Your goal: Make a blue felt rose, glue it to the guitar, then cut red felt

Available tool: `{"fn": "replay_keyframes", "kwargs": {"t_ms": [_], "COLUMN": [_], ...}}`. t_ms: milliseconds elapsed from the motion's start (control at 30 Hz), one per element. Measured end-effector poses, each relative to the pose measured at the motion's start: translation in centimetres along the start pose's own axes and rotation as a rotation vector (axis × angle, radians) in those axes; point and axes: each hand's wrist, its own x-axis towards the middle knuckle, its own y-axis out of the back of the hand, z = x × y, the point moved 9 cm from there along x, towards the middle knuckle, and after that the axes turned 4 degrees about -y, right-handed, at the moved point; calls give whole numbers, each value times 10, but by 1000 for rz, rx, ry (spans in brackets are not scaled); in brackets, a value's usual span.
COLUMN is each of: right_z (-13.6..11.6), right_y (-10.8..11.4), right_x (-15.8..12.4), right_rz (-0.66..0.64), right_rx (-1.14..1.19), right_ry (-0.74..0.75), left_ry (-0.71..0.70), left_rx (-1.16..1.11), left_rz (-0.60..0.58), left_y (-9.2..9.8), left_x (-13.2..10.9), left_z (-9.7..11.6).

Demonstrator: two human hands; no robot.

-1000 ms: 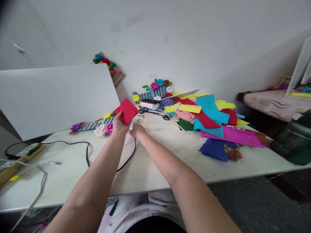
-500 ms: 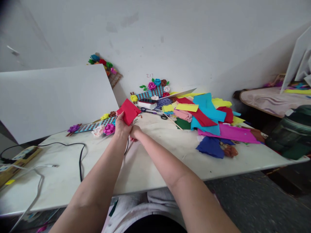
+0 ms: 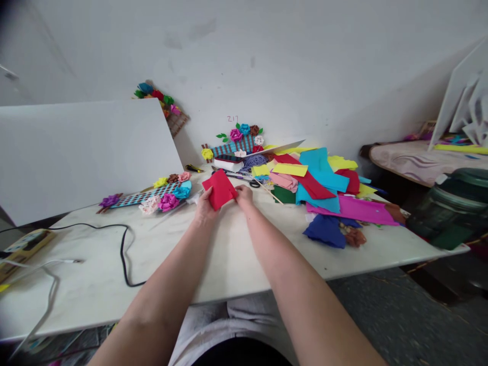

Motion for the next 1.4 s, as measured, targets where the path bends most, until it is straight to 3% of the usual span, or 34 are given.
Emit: {"fn": "replay_keyframes", "kwargs": {"t_ms": [67, 167, 300, 367, 500, 700, 900, 1167, 1300, 1400], "right_z": [0, -1, -7, -7, -10, -22, -21, -22, -26, -30], "right_y": [22, 33, 22, 11, -2, -1, -6, -12, -16, -15], "right_x": [7, 8, -2, -9, -20, -26, -31, -39, -45, -42], "right_rz": [71, 71, -41, -169, -366, -413, -490, -570, -562, -486], "right_rx": [22, 64, 148, 242, 391, 405, 230, 187, 195, 247], "right_ry": [1, 18, 8, -58, -166, -46, -19, -43, -46, -36], "left_ry": [75, 111, 70, 26, -58, -138, -169, -158, -136, -167], "left_rx": [91, 174, 222, 234, 260, 246, 228, 271, 299, 322], "left_rz": [-51, -93, -122, -121, -35, -32, -37, -41, -63, -42], "left_y": [0, 1, -4, -5, 2, 7, 4, 6, 3, 3], "left_x": [0, 1, 3, 5, 7, 2, -5, -1, -1, -2], "left_z": [-13, -23, -20, -15, -6, 4, 10, 6, 1, 3]}}
